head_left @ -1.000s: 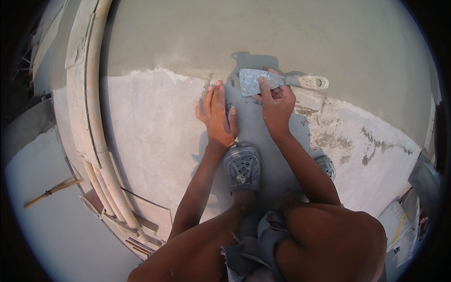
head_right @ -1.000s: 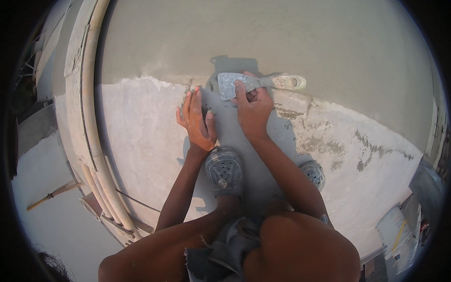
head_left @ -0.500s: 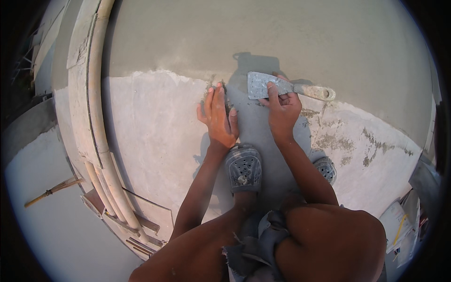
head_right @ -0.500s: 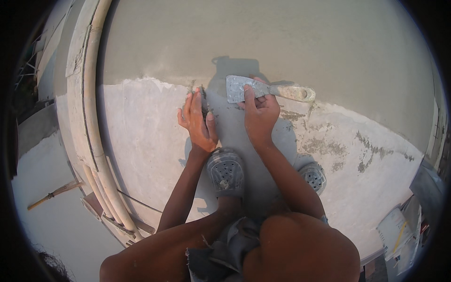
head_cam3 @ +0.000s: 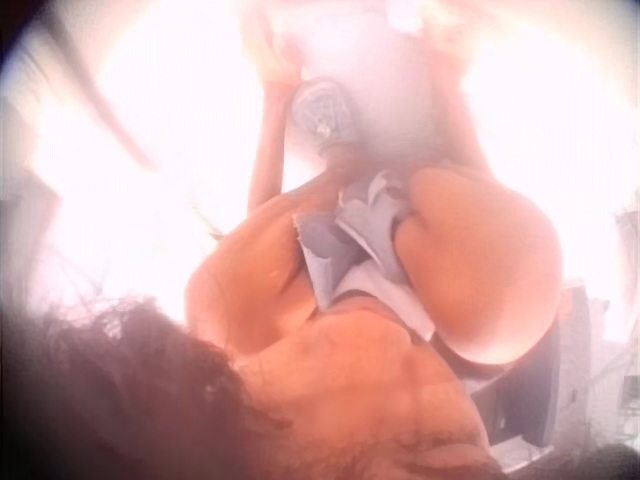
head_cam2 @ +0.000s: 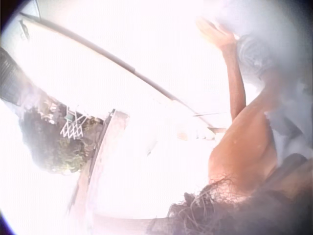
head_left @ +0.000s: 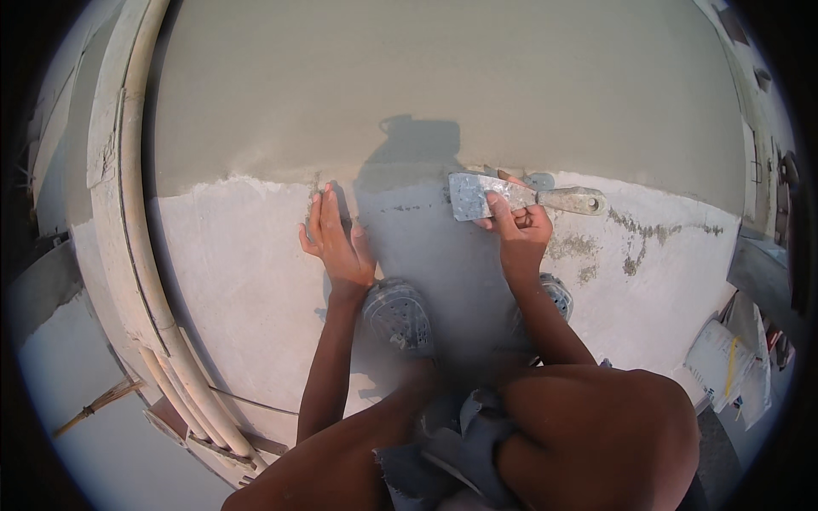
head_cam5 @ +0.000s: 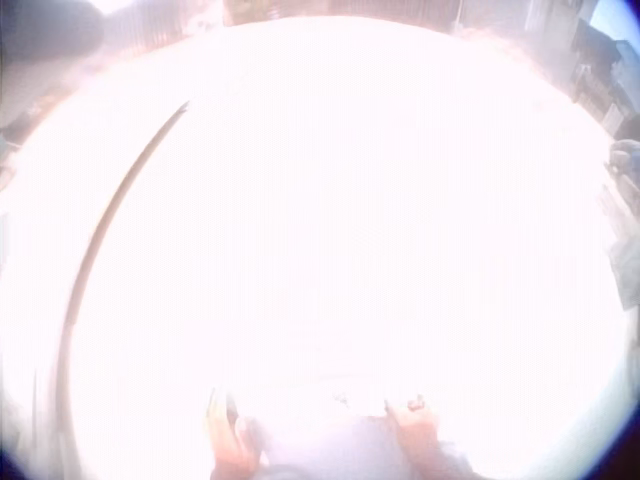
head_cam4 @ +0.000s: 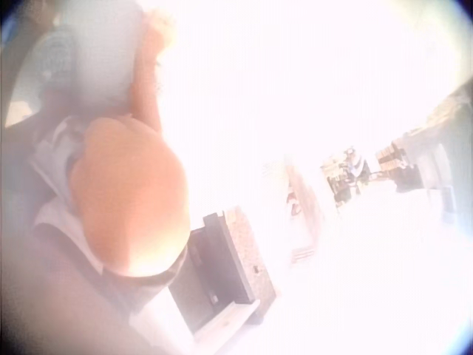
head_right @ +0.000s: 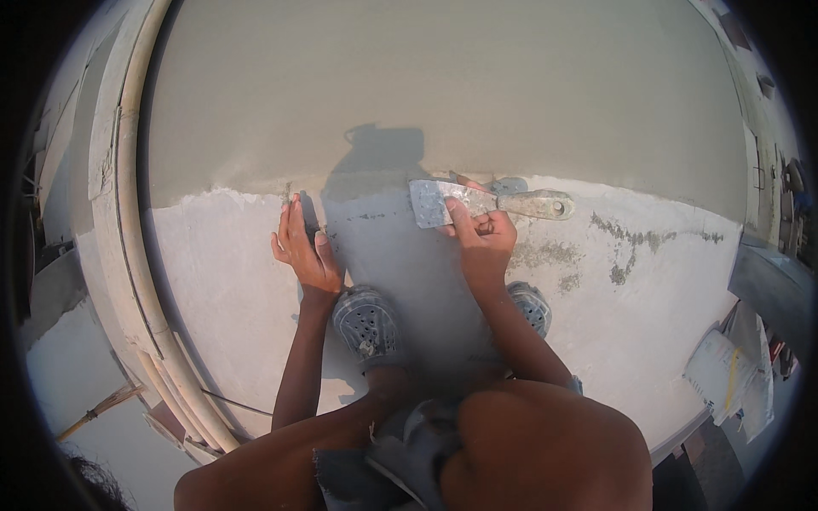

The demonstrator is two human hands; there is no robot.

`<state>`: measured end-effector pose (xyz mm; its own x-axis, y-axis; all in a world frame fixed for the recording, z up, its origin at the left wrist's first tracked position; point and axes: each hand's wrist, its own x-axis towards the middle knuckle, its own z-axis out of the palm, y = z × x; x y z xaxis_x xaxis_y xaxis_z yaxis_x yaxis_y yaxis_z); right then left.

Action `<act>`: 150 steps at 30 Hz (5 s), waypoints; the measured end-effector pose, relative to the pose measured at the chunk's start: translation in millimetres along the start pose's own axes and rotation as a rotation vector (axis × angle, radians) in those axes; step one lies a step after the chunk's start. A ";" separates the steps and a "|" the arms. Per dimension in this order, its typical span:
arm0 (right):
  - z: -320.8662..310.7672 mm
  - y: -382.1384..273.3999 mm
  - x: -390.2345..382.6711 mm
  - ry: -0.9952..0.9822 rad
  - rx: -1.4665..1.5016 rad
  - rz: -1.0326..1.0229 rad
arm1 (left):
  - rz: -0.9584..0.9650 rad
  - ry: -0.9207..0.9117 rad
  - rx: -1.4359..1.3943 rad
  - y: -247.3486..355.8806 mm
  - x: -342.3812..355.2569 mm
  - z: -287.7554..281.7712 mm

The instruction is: The person smooths a wet concrete surface using a hand trowel and their left hand. They repeatedly scrape and flatten the material along the edge of a circular area, gradually extending the smoothed section.

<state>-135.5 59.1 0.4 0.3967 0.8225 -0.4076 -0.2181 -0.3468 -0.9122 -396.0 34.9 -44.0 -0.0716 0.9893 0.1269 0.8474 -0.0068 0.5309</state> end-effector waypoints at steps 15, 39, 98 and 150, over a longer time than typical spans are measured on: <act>-75.5 -15.3 44.8 0.276 -0.111 -0.037 | 0.163 -0.423 -0.028 91.2 29.5 25.4; -75.3 -11.2 50.7 0.239 -0.088 -0.073 | 0.182 -0.411 0.089 90.8 25.6 37.9; -69.8 -24.1 65.7 0.153 -0.173 -0.001 | 0.198 -0.397 0.059 84.0 24.6 38.2; -59.3 -9.3 34.2 0.050 -0.293 0.102 | 0.189 -0.346 -0.050 78.2 22.9 39.5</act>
<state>-67.0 63.7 -7.5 0.4310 0.7560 -0.4927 0.0039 -0.5476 -0.8368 -310.6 62.8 -32.7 0.2718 0.9606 -0.0588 0.8014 -0.1921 0.5664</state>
